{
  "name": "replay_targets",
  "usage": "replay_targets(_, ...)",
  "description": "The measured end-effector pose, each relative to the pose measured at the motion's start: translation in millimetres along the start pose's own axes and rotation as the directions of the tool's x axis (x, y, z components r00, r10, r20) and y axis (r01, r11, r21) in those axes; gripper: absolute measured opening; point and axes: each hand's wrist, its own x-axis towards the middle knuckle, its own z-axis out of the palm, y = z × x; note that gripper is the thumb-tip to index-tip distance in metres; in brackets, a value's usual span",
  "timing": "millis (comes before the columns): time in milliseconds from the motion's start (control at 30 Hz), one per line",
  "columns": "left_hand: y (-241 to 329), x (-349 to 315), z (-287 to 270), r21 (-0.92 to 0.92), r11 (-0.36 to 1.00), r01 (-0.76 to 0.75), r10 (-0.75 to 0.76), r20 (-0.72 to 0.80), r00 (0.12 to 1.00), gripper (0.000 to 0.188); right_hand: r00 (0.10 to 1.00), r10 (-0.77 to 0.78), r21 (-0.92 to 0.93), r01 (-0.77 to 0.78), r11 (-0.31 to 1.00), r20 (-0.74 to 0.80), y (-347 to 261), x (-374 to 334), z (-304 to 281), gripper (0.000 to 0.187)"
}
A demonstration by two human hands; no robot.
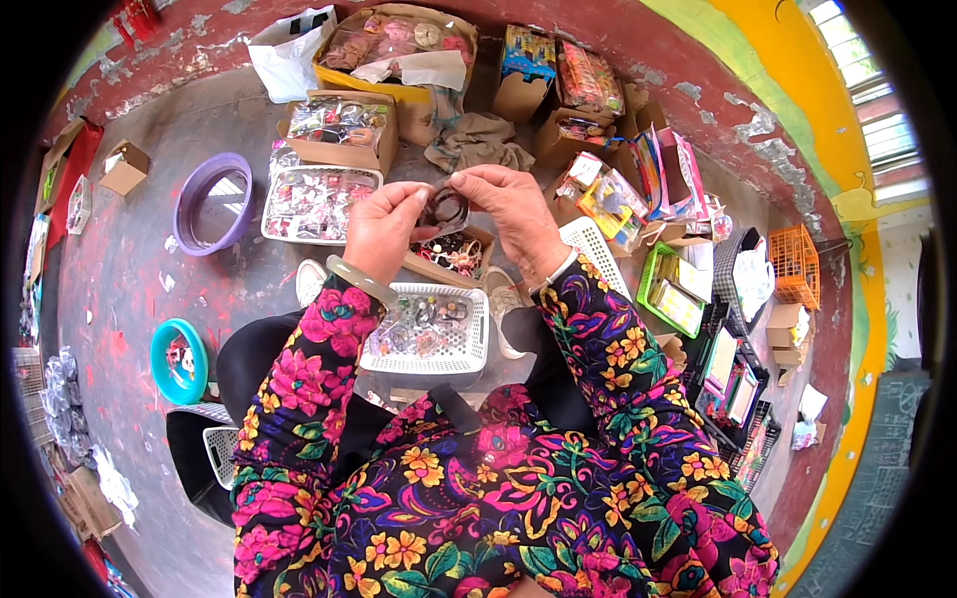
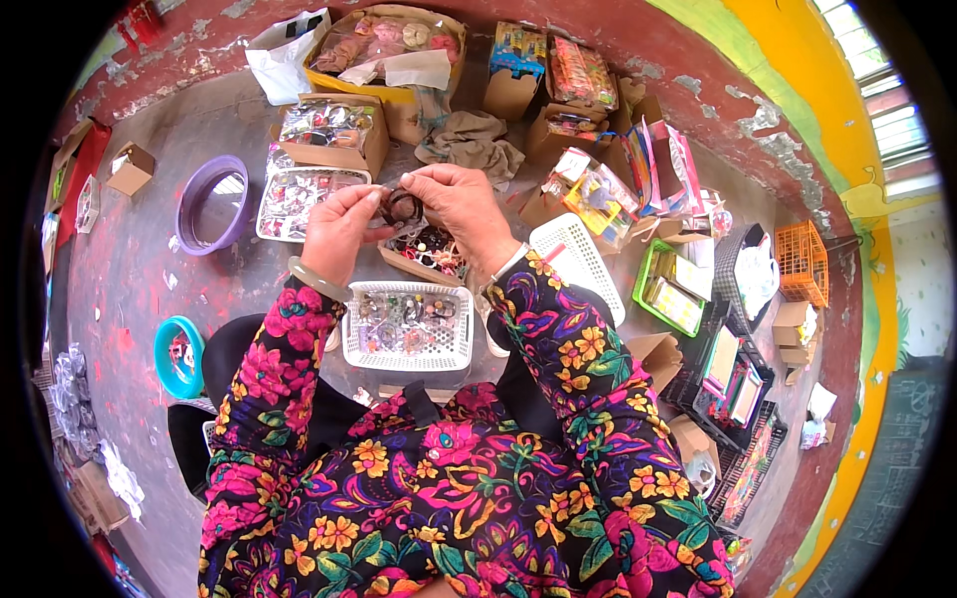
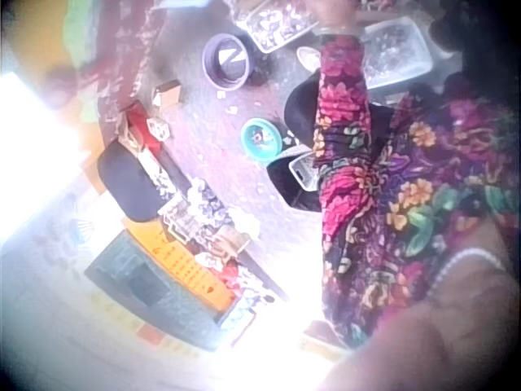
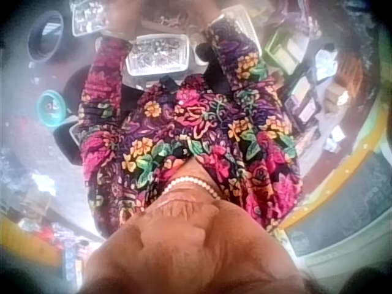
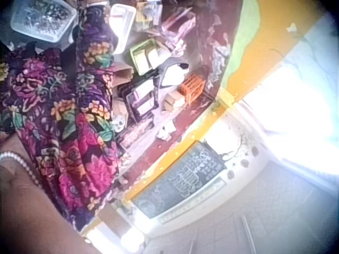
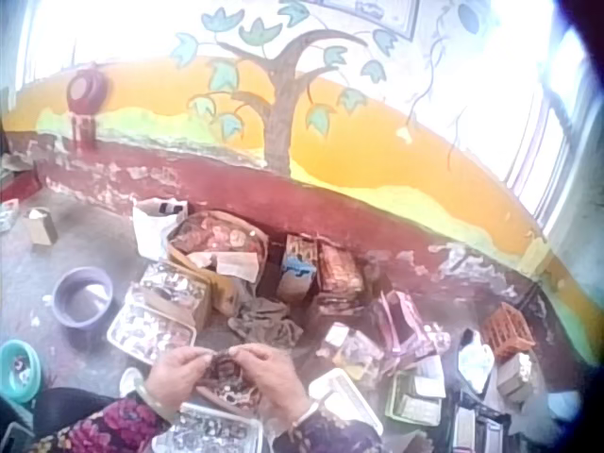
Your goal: The person sits on the floor and repeatedly picks small items from a white basket, places them into small plastic bags, and seals the bags. They handle the items one at a time, occasionally adjusting the bag or the item before sealing it.
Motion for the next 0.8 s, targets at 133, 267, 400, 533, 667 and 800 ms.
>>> replay_targets(133, 3, -2, 0, -0.126, 0.992, 0.004, -0.002, 0.016, 1.000, 0.015, 0.994, -0.107, 0.002, 0.107, 0.994, -0.028, 4, -1, 1, 0.016)
replay_targets(267, 5, -3, 2, -0.152, 0.988, -0.014, 0.013, -0.008, 1.000, 0.015, 0.983, -0.180, -0.055, 0.177, 0.983, -0.037, 6, 0, 3, 0.016)
replay_targets(400, 5, -4, 3, -0.128, 0.991, -0.025, 0.023, -0.014, 1.000, 0.015, 0.981, -0.187, -0.046, 0.185, 0.982, -0.045, 2, -3, 6, 0.016)
replay_targets(533, 4, -4, 0, -0.162, 0.987, 0.002, 0.009, 0.066, 0.998, 0.014, 0.978, -0.209, -0.037, 0.208, 0.977, -0.026, 4, -2, 3, 0.015)
replay_targets(667, 12, -6, 3, -0.151, 0.982, 0.114, -0.100, 0.101, 0.990, 0.014, 0.981, -0.189, 0.029, 0.190, 0.981, -0.036, 4, -3, 2, 0.015)
replay_targets(800, 8, -5, 2, -0.085, 0.981, 0.173, -0.159, 0.150, 0.976, 0.013, 0.982, -0.180, 0.067, 0.184, 0.981, -0.062, 3, -2, 1, 0.016)
